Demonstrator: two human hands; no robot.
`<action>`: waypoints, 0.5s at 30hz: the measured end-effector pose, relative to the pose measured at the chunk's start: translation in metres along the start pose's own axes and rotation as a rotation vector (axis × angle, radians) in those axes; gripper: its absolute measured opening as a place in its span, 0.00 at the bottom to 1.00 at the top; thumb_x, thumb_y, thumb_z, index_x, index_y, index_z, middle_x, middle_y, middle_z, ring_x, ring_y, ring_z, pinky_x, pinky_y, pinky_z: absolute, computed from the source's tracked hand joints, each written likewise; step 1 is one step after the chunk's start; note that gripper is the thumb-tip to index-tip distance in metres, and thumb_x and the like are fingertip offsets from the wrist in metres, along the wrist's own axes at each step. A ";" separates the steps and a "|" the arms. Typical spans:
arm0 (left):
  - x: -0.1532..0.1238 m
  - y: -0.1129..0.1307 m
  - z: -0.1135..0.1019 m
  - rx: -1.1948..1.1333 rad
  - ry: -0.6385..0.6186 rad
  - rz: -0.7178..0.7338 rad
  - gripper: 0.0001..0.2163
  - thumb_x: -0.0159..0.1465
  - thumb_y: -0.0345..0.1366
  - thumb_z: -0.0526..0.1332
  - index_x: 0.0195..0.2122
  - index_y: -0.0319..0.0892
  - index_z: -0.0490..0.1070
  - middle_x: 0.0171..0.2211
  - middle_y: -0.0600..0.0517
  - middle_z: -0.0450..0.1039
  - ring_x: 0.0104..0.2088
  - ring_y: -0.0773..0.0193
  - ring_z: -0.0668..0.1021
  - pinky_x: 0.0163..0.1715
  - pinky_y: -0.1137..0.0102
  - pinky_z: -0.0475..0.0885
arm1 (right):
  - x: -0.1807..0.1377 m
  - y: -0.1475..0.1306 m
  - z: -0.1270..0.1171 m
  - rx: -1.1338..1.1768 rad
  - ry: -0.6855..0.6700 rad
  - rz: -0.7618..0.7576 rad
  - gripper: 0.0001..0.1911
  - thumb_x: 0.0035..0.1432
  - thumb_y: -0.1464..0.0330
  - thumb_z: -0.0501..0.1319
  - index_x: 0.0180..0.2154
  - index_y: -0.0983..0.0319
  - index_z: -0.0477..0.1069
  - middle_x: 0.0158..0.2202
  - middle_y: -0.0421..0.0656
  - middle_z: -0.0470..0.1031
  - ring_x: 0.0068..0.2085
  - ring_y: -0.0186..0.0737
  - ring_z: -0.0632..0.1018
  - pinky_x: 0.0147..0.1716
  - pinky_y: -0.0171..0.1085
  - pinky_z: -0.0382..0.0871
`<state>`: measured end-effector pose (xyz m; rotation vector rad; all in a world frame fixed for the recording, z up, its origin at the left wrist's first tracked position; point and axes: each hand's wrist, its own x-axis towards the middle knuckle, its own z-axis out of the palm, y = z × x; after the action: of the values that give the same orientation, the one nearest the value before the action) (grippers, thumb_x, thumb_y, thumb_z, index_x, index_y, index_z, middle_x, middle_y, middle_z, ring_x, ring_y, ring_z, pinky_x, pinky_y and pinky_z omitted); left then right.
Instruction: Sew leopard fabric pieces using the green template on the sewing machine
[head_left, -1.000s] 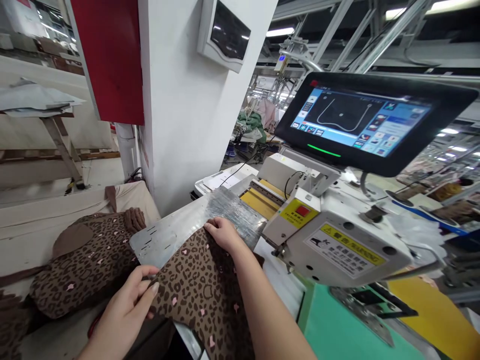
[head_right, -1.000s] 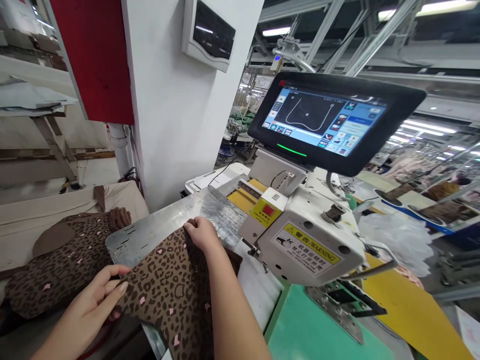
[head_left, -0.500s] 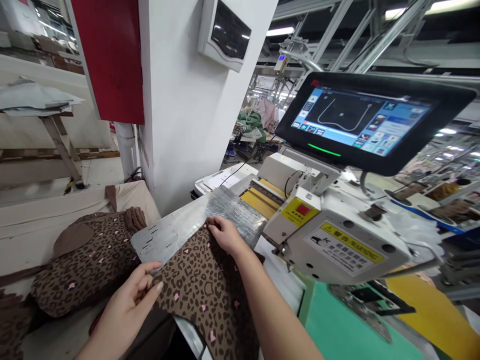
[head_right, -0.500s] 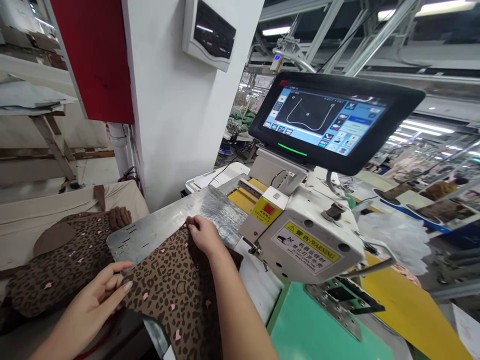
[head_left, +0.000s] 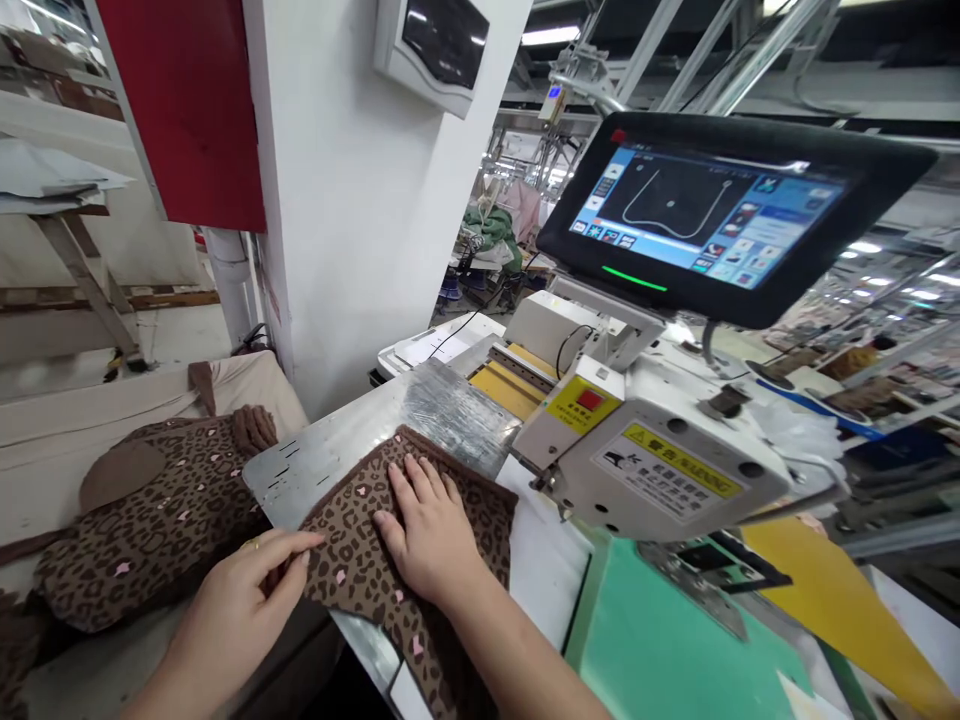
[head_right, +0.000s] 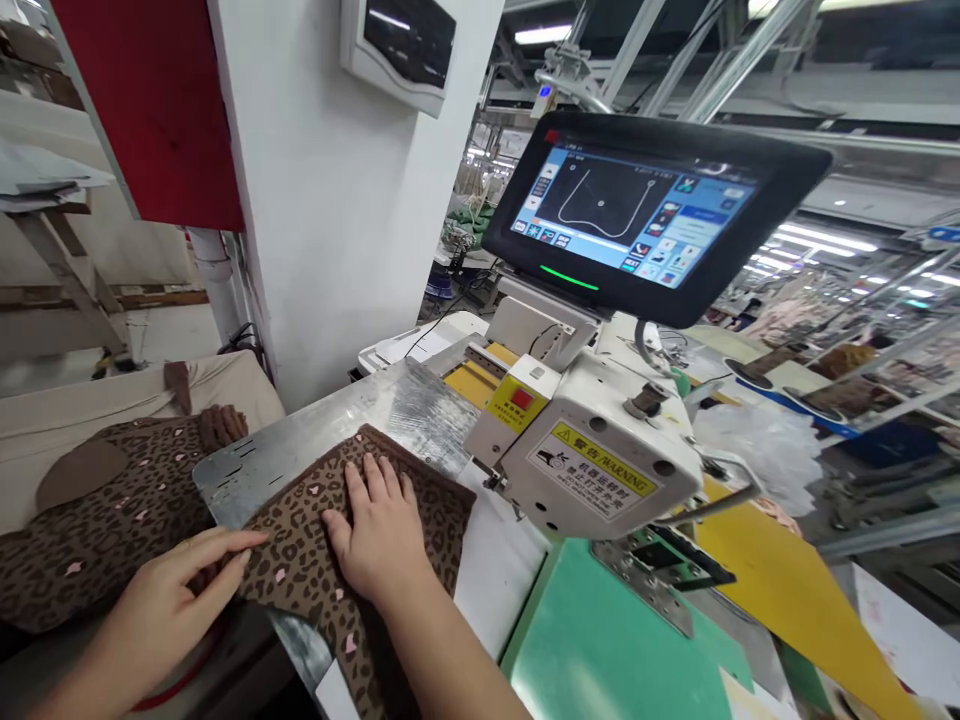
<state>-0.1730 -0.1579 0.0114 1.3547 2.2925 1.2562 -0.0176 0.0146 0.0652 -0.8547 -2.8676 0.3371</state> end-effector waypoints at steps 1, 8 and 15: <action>0.003 0.001 -0.004 0.029 -0.033 0.027 0.15 0.65 0.47 0.55 0.40 0.51 0.81 0.38 0.53 0.81 0.38 0.63 0.83 0.36 0.76 0.76 | -0.002 0.001 0.001 0.015 -0.030 0.003 0.32 0.72 0.52 0.49 0.69 0.61 0.56 0.72 0.50 0.53 0.71 0.55 0.54 0.68 0.58 0.51; 0.060 0.050 -0.008 0.355 -0.077 0.414 0.23 0.73 0.42 0.43 0.57 0.40 0.72 0.57 0.42 0.73 0.55 0.56 0.77 0.56 0.63 0.72 | -0.011 -0.010 -0.013 -0.003 0.039 0.181 0.32 0.72 0.56 0.49 0.70 0.65 0.53 0.72 0.52 0.48 0.72 0.55 0.53 0.68 0.60 0.49; 0.111 0.040 0.042 0.461 -0.465 0.583 0.28 0.69 0.48 0.54 0.67 0.43 0.61 0.69 0.46 0.57 0.69 0.49 0.62 0.68 0.50 0.59 | -0.035 -0.008 0.002 -0.026 0.044 0.390 0.31 0.72 0.60 0.50 0.69 0.71 0.55 0.71 0.55 0.52 0.70 0.60 0.56 0.68 0.60 0.53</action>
<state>-0.1875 -0.0374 0.0419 2.2984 1.9737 0.4171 0.0069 -0.0114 0.0629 -1.4080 -2.6565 0.3147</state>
